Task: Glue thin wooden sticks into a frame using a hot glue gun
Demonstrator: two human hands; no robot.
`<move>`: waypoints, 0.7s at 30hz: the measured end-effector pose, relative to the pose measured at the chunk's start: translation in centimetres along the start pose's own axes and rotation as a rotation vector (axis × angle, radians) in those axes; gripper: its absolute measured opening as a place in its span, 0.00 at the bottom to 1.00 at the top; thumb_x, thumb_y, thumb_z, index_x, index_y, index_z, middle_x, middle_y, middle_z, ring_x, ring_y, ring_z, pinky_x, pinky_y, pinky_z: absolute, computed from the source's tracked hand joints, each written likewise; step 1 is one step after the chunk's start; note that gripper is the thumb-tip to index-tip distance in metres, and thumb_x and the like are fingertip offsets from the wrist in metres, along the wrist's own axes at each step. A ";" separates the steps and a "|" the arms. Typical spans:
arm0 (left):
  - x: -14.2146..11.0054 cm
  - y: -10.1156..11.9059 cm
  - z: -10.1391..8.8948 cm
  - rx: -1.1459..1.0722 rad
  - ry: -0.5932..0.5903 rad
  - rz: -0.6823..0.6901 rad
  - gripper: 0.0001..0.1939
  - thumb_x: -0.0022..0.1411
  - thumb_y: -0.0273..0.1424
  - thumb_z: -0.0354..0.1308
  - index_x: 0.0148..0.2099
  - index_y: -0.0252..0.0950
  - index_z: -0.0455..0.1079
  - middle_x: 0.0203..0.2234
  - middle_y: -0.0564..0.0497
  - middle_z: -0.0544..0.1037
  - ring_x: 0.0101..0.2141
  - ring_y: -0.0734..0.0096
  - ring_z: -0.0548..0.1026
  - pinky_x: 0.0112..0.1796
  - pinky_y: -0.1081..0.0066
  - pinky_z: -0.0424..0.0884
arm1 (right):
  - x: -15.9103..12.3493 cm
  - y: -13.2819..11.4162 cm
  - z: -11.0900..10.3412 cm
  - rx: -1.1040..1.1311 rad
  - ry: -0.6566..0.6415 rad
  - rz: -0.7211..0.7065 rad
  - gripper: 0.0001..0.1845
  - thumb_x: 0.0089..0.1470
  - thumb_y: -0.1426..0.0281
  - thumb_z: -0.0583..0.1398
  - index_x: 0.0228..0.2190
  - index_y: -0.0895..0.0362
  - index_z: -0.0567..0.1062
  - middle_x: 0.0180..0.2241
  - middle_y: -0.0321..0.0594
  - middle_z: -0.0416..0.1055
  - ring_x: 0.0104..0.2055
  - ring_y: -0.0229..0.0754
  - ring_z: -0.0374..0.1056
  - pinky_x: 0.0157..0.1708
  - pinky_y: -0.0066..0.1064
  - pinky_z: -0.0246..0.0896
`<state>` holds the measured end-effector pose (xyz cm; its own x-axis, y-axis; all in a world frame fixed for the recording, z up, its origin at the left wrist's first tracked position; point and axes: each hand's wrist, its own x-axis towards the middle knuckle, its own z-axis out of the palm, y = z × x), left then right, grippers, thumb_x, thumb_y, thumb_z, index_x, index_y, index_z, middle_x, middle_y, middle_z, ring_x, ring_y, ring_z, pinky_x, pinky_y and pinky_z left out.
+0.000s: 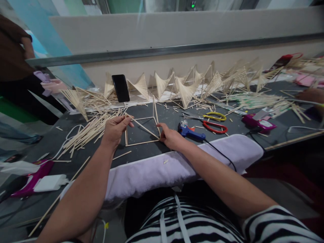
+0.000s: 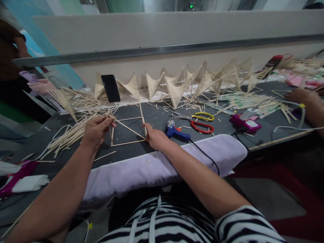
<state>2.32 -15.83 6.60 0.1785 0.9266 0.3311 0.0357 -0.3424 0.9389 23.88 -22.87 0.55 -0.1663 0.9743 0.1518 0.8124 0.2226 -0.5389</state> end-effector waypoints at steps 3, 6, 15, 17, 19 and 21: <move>0.0 0.0 0.0 -0.002 0.006 -0.006 0.10 0.46 0.37 0.60 0.26 0.34 0.74 0.18 0.52 0.72 0.14 0.82 0.59 0.15 0.76 0.45 | 0.0 0.0 0.0 -0.007 -0.007 0.010 0.33 0.46 0.76 0.56 0.52 0.53 0.50 0.29 0.34 0.71 0.30 0.36 0.66 0.28 0.23 0.52; 0.0 0.0 -0.1 0.002 0.002 -0.003 0.10 0.46 0.36 0.60 0.28 0.34 0.75 0.18 0.52 0.72 0.14 0.83 0.57 0.15 0.76 0.44 | 0.0 0.0 0.0 -0.009 -0.007 0.003 0.33 0.46 0.76 0.56 0.52 0.54 0.50 0.30 0.34 0.71 0.30 0.36 0.66 0.28 0.23 0.52; -0.1 -0.1 -0.2 -0.021 -0.030 0.003 0.10 0.48 0.35 0.59 0.29 0.33 0.74 0.18 0.52 0.72 0.13 0.86 0.53 0.13 0.77 0.41 | 0.0 0.0 0.1 -0.022 0.007 -0.016 0.32 0.46 0.76 0.56 0.52 0.54 0.51 0.28 0.34 0.70 0.29 0.36 0.65 0.28 0.23 0.51; -0.1 -0.1 -0.2 -0.021 -0.029 0.014 0.10 0.48 0.35 0.59 0.29 0.33 0.74 0.18 0.52 0.72 0.12 0.86 0.53 0.13 0.77 0.41 | 0.1 0.1 0.1 -0.017 0.005 -0.008 0.32 0.45 0.76 0.56 0.52 0.54 0.52 0.28 0.34 0.70 0.29 0.37 0.66 0.28 0.23 0.51; -0.1 -0.1 -0.1 -0.022 -0.023 0.023 0.10 0.48 0.35 0.59 0.28 0.33 0.74 0.18 0.52 0.72 0.13 0.86 0.53 0.14 0.77 0.42 | 0.1 0.1 0.2 -0.014 0.001 -0.003 0.32 0.46 0.76 0.56 0.52 0.53 0.52 0.29 0.34 0.70 0.29 0.37 0.66 0.28 0.23 0.51; -0.1 -0.1 -0.1 -0.027 -0.017 0.023 0.09 0.48 0.35 0.60 0.27 0.33 0.74 0.18 0.52 0.72 0.13 0.85 0.53 0.14 0.76 0.42 | 0.2 0.1 0.2 -0.012 0.000 -0.003 0.32 0.46 0.75 0.56 0.52 0.53 0.51 0.29 0.34 0.71 0.30 0.37 0.66 0.27 0.23 0.51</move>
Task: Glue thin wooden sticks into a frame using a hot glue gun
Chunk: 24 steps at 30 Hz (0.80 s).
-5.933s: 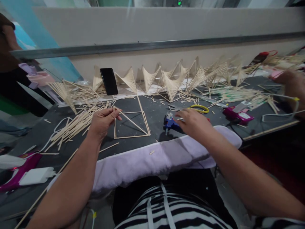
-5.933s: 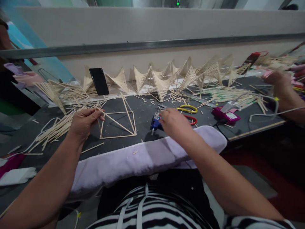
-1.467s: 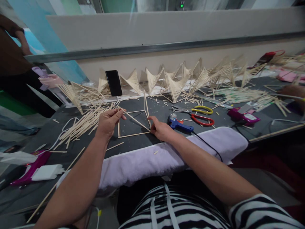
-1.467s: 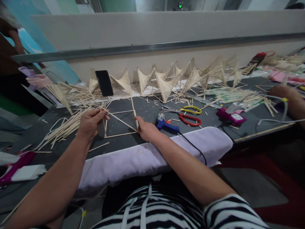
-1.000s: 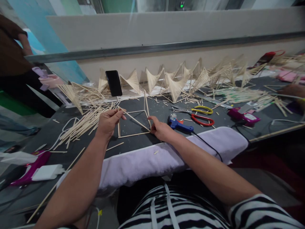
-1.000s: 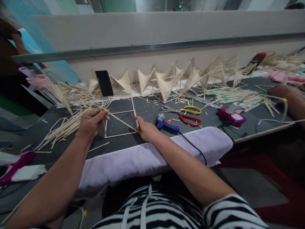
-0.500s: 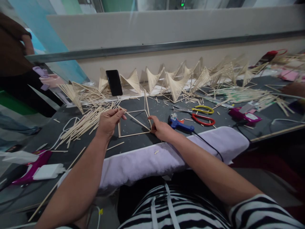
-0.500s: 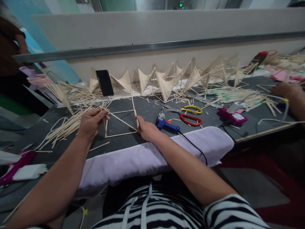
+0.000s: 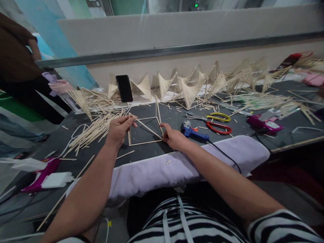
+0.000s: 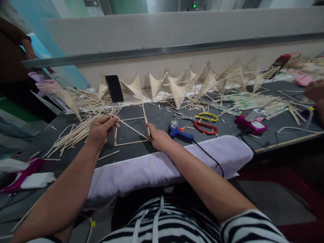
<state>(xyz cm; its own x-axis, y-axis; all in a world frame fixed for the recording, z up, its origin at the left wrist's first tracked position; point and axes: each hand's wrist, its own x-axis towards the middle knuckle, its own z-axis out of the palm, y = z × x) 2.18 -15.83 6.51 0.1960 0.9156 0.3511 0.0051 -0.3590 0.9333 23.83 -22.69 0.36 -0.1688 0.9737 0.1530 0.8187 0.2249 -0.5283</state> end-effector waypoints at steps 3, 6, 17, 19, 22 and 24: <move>0.0 0.0 0.0 -0.004 0.001 -0.003 0.09 0.47 0.35 0.60 0.25 0.33 0.74 0.18 0.52 0.72 0.13 0.85 0.54 0.14 0.76 0.41 | 0.0 0.0 0.0 -0.009 -0.002 -0.002 0.32 0.46 0.75 0.57 0.52 0.53 0.51 0.30 0.34 0.71 0.29 0.36 0.66 0.27 0.23 0.51; 0.0 0.0 0.0 -0.003 0.008 -0.012 0.09 0.47 0.34 0.60 0.24 0.33 0.73 0.21 0.51 0.74 0.13 0.85 0.54 0.14 0.76 0.41 | 0.0 -0.1 -0.1 -0.021 -0.012 0.010 0.32 0.46 0.75 0.57 0.52 0.54 0.51 0.30 0.34 0.71 0.30 0.36 0.66 0.27 0.23 0.51; 0.0 0.0 0.0 -0.003 0.001 -0.016 0.09 0.47 0.34 0.60 0.24 0.33 0.74 0.17 0.53 0.71 0.13 0.85 0.53 0.15 0.76 0.41 | -0.1 0.0 0.0 -0.004 -0.006 0.002 0.32 0.46 0.75 0.56 0.52 0.53 0.51 0.30 0.34 0.71 0.30 0.37 0.66 0.28 0.23 0.51; 0.0 0.0 0.0 -0.004 0.002 -0.023 0.08 0.47 0.34 0.60 0.25 0.33 0.74 0.17 0.53 0.71 0.13 0.85 0.53 0.14 0.76 0.41 | -0.1 -0.1 -0.1 -0.006 -0.010 0.007 0.32 0.46 0.76 0.56 0.52 0.53 0.51 0.29 0.35 0.71 0.30 0.36 0.66 0.28 0.23 0.51; 0.0 0.0 0.0 -0.005 0.011 -0.029 0.08 0.46 0.34 0.60 0.26 0.33 0.74 0.17 0.53 0.71 0.13 0.85 0.55 0.14 0.76 0.42 | 0.0 -0.1 -0.1 -0.013 -0.015 0.016 0.32 0.46 0.75 0.57 0.52 0.53 0.51 0.29 0.34 0.70 0.30 0.36 0.66 0.28 0.23 0.52; 0.0 0.0 0.0 -0.006 0.012 -0.032 0.09 0.46 0.34 0.60 0.26 0.33 0.74 0.17 0.53 0.71 0.13 0.85 0.55 0.14 0.77 0.42 | 0.0 -0.1 -0.1 -0.014 -0.015 0.020 0.32 0.46 0.75 0.57 0.52 0.53 0.51 0.29 0.34 0.70 0.29 0.36 0.66 0.28 0.23 0.52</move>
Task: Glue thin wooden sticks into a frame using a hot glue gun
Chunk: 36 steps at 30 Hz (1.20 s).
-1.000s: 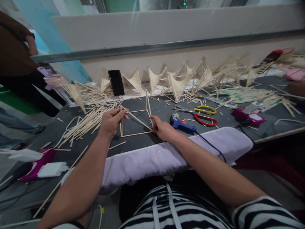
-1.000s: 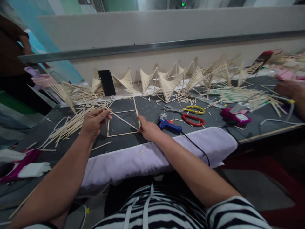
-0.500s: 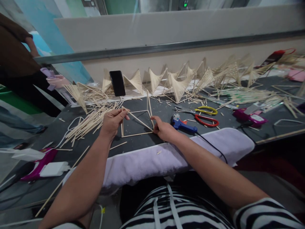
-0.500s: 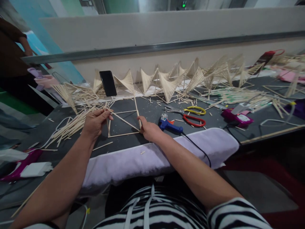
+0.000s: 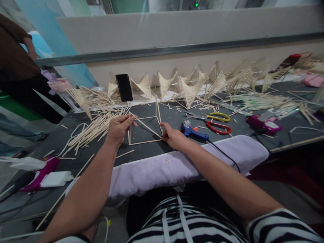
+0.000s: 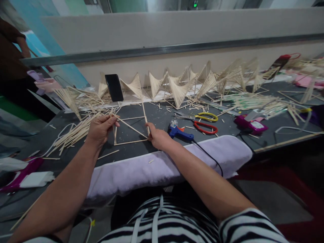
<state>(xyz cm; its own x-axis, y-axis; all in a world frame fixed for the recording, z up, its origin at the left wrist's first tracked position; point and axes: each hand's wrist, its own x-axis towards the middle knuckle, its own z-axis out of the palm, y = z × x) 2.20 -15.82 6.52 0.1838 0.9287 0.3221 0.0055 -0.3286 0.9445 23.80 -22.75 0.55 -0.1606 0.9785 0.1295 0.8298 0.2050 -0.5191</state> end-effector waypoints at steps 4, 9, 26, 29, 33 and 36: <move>0.0 0.0 0.0 -0.002 -0.002 0.003 0.08 0.46 0.34 0.60 0.27 0.33 0.74 0.17 0.53 0.71 0.13 0.84 0.55 0.14 0.76 0.42 | 0.0 0.1 0.1 0.006 0.003 -0.007 0.32 0.46 0.75 0.57 0.52 0.53 0.51 0.29 0.34 0.70 0.30 0.36 0.66 0.28 0.23 0.52; 0.0 -0.1 -0.1 -0.006 -0.013 -0.008 0.09 0.47 0.34 0.60 0.28 0.33 0.74 0.17 0.53 0.71 0.14 0.84 0.57 0.14 0.77 0.43 | 0.0 0.2 0.2 0.014 0.011 -0.025 0.32 0.46 0.76 0.56 0.52 0.54 0.51 0.29 0.34 0.70 0.30 0.36 0.66 0.28 0.23 0.51; 0.1 -0.2 -0.2 0.004 -0.024 0.017 0.09 0.48 0.34 0.59 0.29 0.32 0.75 0.16 0.54 0.71 0.13 0.86 0.55 0.14 0.78 0.44 | 0.1 0.4 0.3 0.008 0.017 -0.027 0.33 0.45 0.76 0.56 0.52 0.53 0.51 0.28 0.33 0.70 0.29 0.36 0.65 0.27 0.22 0.50; 0.1 -0.2 -0.2 -0.005 -0.021 0.008 0.09 0.47 0.33 0.59 0.30 0.32 0.75 0.16 0.54 0.71 0.13 0.85 0.55 0.14 0.78 0.43 | 0.0 0.4 0.3 0.001 0.017 -0.026 0.32 0.46 0.76 0.56 0.52 0.53 0.51 0.29 0.34 0.70 0.29 0.36 0.65 0.28 0.23 0.50; 0.1 -0.2 -0.1 -0.012 -0.017 0.011 0.08 0.47 0.33 0.59 0.28 0.32 0.74 0.16 0.53 0.71 0.13 0.85 0.55 0.14 0.78 0.43 | 0.0 0.3 0.3 0.005 0.014 -0.036 0.32 0.47 0.75 0.56 0.52 0.53 0.51 0.29 0.34 0.70 0.29 0.36 0.65 0.28 0.23 0.51; 0.1 -0.2 -0.1 -0.007 -0.018 0.014 0.08 0.47 0.33 0.59 0.27 0.32 0.74 0.17 0.53 0.71 0.13 0.86 0.54 0.14 0.77 0.42 | 0.0 0.4 0.3 0.007 0.020 -0.040 0.32 0.46 0.75 0.56 0.52 0.53 0.51 0.29 0.34 0.70 0.29 0.37 0.65 0.28 0.23 0.51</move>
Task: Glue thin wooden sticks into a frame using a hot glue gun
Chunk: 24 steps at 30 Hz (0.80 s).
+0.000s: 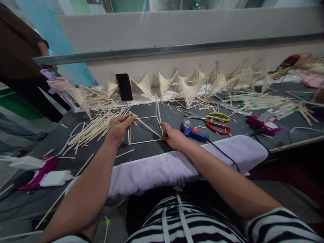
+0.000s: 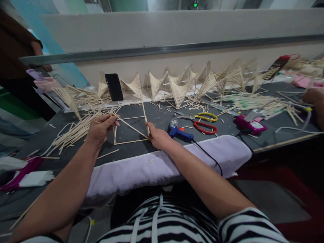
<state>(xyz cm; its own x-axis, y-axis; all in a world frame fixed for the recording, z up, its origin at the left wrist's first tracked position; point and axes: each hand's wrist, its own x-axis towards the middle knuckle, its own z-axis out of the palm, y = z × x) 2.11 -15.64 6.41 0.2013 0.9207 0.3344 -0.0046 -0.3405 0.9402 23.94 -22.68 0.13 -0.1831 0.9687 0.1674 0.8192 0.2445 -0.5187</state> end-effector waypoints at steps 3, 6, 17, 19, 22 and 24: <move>0.0 0.0 -0.1 0.008 -0.007 0.005 0.09 0.48 0.34 0.60 0.26 0.32 0.74 0.17 0.53 0.71 0.13 0.86 0.53 0.14 0.77 0.41 | 0.0 0.0 0.0 -0.002 0.004 0.005 0.32 0.46 0.75 0.55 0.52 0.54 0.51 0.28 0.34 0.70 0.29 0.37 0.65 0.28 0.23 0.51; 0.0 0.0 -0.1 0.009 -0.024 0.005 0.09 0.49 0.34 0.59 0.27 0.32 0.74 0.17 0.54 0.70 0.13 0.86 0.53 0.14 0.77 0.41 | 0.0 0.0 0.0 -0.001 -0.005 0.011 0.32 0.46 0.75 0.55 0.52 0.54 0.51 0.28 0.34 0.70 0.29 0.37 0.65 0.27 0.23 0.51; 0.1 -0.1 -0.1 0.010 -0.014 0.002 0.09 0.48 0.34 0.60 0.28 0.33 0.74 0.17 0.54 0.70 0.13 0.86 0.53 0.14 0.77 0.42 | 0.1 0.0 0.0 -0.007 -0.012 0.015 0.32 0.46 0.75 0.56 0.52 0.53 0.51 0.29 0.34 0.71 0.29 0.37 0.65 0.28 0.23 0.51; 0.1 -0.1 -0.1 0.011 -0.016 0.000 0.09 0.48 0.34 0.60 0.27 0.33 0.74 0.17 0.53 0.70 0.13 0.86 0.53 0.14 0.77 0.42 | 0.1 0.0 0.0 -0.010 -0.015 0.019 0.32 0.46 0.75 0.56 0.52 0.54 0.51 0.29 0.34 0.71 0.29 0.37 0.65 0.28 0.23 0.51; 0.1 -0.2 -0.2 0.007 -0.024 0.003 0.09 0.48 0.34 0.60 0.28 0.33 0.75 0.17 0.53 0.70 0.13 0.86 0.54 0.14 0.78 0.42 | 0.1 -0.1 0.0 -0.011 -0.009 0.010 0.32 0.46 0.75 0.55 0.52 0.54 0.50 0.29 0.34 0.71 0.29 0.37 0.65 0.28 0.23 0.51; 0.1 -0.3 -0.2 0.005 -0.022 0.007 0.09 0.48 0.34 0.60 0.28 0.33 0.75 0.16 0.53 0.70 0.13 0.86 0.54 0.14 0.78 0.42 | 0.1 -0.1 0.0 -0.016 -0.006 0.009 0.32 0.46 0.75 0.55 0.52 0.54 0.50 0.28 0.34 0.70 0.29 0.37 0.65 0.28 0.23 0.51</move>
<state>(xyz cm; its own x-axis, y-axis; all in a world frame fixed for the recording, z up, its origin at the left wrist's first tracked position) 1.91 -15.43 6.19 0.2228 0.9138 0.3395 -0.0012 -0.3480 0.9375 23.90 -22.63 0.20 -0.1787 0.9712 0.1576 0.8297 0.2349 -0.5065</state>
